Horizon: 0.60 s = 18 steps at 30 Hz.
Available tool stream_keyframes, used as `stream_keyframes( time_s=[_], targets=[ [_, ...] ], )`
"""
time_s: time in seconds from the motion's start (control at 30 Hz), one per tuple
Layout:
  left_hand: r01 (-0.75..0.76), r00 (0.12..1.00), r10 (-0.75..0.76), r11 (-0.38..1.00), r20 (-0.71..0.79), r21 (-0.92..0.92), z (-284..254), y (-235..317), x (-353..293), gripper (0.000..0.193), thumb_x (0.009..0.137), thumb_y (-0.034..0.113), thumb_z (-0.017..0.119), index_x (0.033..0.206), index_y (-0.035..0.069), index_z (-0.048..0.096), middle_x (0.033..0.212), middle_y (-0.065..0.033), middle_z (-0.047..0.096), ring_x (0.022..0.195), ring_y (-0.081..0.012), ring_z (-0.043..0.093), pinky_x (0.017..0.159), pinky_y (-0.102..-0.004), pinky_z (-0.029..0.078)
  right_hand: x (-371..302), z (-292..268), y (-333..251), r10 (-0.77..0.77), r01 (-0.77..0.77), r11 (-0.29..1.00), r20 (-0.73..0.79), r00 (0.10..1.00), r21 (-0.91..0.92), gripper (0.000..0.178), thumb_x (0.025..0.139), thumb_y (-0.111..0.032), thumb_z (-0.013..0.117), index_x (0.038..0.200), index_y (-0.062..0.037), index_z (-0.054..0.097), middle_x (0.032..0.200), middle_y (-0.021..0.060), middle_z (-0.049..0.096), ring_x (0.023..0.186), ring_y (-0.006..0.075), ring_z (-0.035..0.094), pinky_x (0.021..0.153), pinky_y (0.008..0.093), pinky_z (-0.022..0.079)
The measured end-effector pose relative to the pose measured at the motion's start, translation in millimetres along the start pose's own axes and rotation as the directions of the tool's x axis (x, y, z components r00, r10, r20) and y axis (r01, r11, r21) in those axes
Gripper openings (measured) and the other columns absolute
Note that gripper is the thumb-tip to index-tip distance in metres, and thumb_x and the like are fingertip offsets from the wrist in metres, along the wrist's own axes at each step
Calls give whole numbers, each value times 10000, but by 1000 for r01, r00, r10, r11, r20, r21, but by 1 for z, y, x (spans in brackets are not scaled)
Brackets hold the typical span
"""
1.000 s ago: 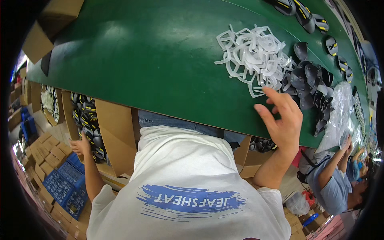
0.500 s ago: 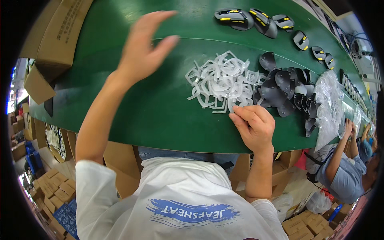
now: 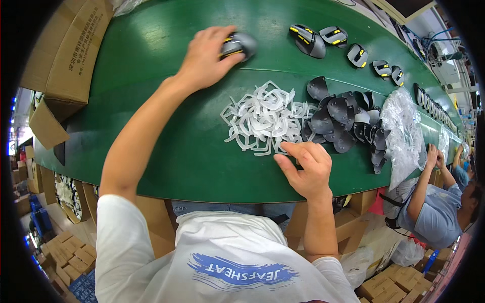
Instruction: The person assembles computer mice by attaching plastic pieces and shell covers onto mouse bodies by hand and placing the assembled mice into a box.
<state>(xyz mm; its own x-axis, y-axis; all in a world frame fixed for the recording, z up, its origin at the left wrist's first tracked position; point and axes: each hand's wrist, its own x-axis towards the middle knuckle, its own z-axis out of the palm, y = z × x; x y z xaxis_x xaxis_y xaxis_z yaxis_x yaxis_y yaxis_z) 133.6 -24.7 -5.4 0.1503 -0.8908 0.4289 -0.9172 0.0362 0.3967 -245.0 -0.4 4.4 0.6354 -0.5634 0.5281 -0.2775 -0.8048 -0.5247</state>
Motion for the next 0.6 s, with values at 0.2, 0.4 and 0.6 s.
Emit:
stream_keyframes(
  time_s=[0.2,0.4,0.6],
  targets=[
    [105,981,-98,994,168,-38,-67,-29,-52,731,1012,288,850,1655,67,580,1568,-200,617,1494,-384,552,1275,-491,449,10,-1,4,-75,77,995,-37,996,57,203,879,-108,951,1048,-101,839,878,42,791,701,241,694,642,391,492],
    [-28,952,65,992,300,-126,-17,-2,18,714,959,331,906,1576,72,656,1494,-200,697,1447,-404,588,1272,-502,445,9,-1,3,-68,76,987,-58,996,141,140,914,-95,931,1014,-96,833,816,48,781,661,258,699,621,399,497],
    [-561,740,575,814,350,-150,50,55,124,976,837,436,991,1670,129,588,1780,-229,422,1664,-477,358,1369,-573,342,12,-2,1,-25,29,993,-44,999,112,122,917,-84,922,987,-86,822,828,40,788,663,236,707,619,376,506]
  ],
)
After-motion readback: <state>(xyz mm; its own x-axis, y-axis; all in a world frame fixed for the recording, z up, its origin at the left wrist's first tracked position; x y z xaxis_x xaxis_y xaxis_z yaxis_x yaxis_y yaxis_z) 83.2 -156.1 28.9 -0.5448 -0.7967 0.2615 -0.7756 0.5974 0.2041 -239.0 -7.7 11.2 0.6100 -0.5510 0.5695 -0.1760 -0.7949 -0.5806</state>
